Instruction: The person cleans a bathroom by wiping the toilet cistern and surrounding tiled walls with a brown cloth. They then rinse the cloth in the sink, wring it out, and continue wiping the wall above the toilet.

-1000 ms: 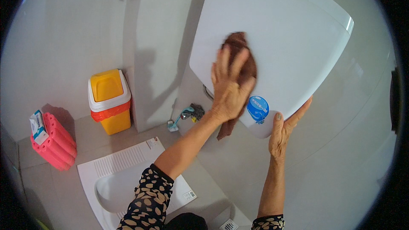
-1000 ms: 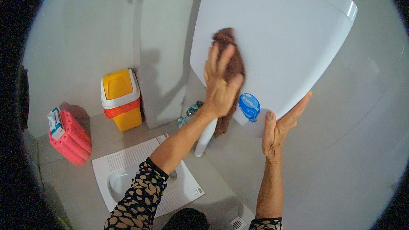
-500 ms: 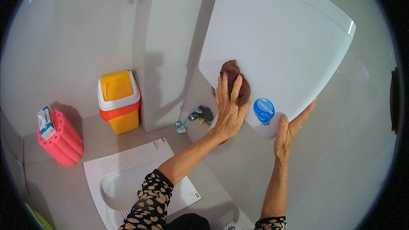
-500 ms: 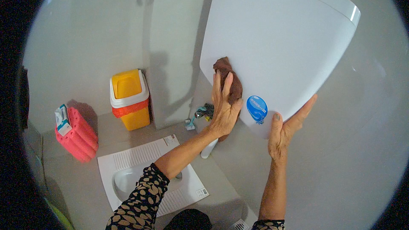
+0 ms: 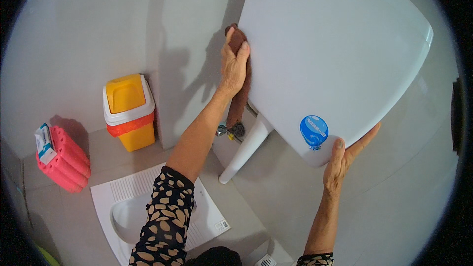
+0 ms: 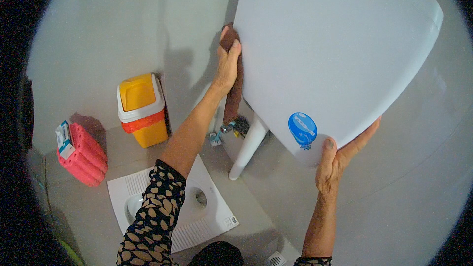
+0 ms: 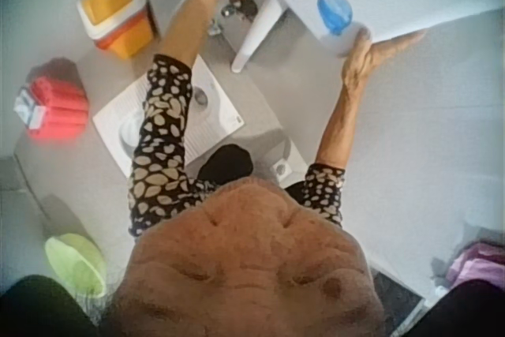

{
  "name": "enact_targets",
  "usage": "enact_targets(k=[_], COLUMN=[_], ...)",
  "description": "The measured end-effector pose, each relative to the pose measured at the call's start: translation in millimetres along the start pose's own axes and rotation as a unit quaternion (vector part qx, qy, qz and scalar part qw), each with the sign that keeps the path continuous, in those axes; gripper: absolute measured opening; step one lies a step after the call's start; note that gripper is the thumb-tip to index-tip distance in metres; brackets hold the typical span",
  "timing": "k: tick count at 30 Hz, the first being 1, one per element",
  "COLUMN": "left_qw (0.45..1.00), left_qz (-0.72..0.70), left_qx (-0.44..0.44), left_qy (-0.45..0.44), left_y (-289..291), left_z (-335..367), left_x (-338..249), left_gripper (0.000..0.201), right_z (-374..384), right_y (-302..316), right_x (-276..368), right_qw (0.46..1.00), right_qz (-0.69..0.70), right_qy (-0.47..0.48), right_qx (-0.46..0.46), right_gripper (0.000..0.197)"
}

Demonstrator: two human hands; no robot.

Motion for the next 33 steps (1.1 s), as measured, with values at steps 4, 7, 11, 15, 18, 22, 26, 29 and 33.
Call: enact_targets(k=[4,7,11,15,18,22,26,29,33], left_qw=[0.995,0.996,0.997,0.990,0.975,0.937,0.906,0.884,0.869], left_qz=[-0.089,-0.063,-0.027,0.060,0.119,0.183,0.157,0.185,0.222], left_qx=[-0.032,-0.065,-0.063,-0.011,0.028,0.069,0.068,0.089,0.136], left_qy=[0.019,-0.006,-0.047,-0.125,-0.187,-0.290,-0.388,-0.419,-0.420], left_y=[9,-7,-33,-72,-93,-118,-135,-139,-140], left_z=[-6,-55,-120,-178,-194,-184,-195,-214,-241], left_x=[18,3,-14,-57,-97,-150,-186,-177,-125], left_gripper=[0.070,0.069,0.069,0.071,0.071,0.077,0.080,0.063,0.058], right_z=[1,2,8,8,4,10,-5,-31,-63], right_y=[-8,-3,-6,-2,6,11,23,18,13], right_x=[6,-7,-1,4,6,9,9,4,-16], right_qw=[1.000,1.000,1.000,0.998,0.998,0.995,0.984,0.964,0.962], right_qz=[0.006,-0.028,-0.028,-0.055,-0.048,0.037,0.085,0.192,0.186], right_qy=[0.003,-0.002,0.004,0.020,0.018,-0.009,-0.063,-0.133,-0.151], right_qx=[0.012,0.004,-0.005,0.009,0.029,0.094,0.144,0.130,0.130], right_gripper=[0.086,0.089,0.089,0.087,0.085,0.084,0.088,0.088,0.080])
Point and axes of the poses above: each hand's wrist, its own z-axis towards the middle knuckle, its own y-axis out of the back of the hand, x = y × z, the point moved 10 cm from there along z, towards the middle knuckle, and after that the axes turned 1 degree about -z, right-handed, at the moved point
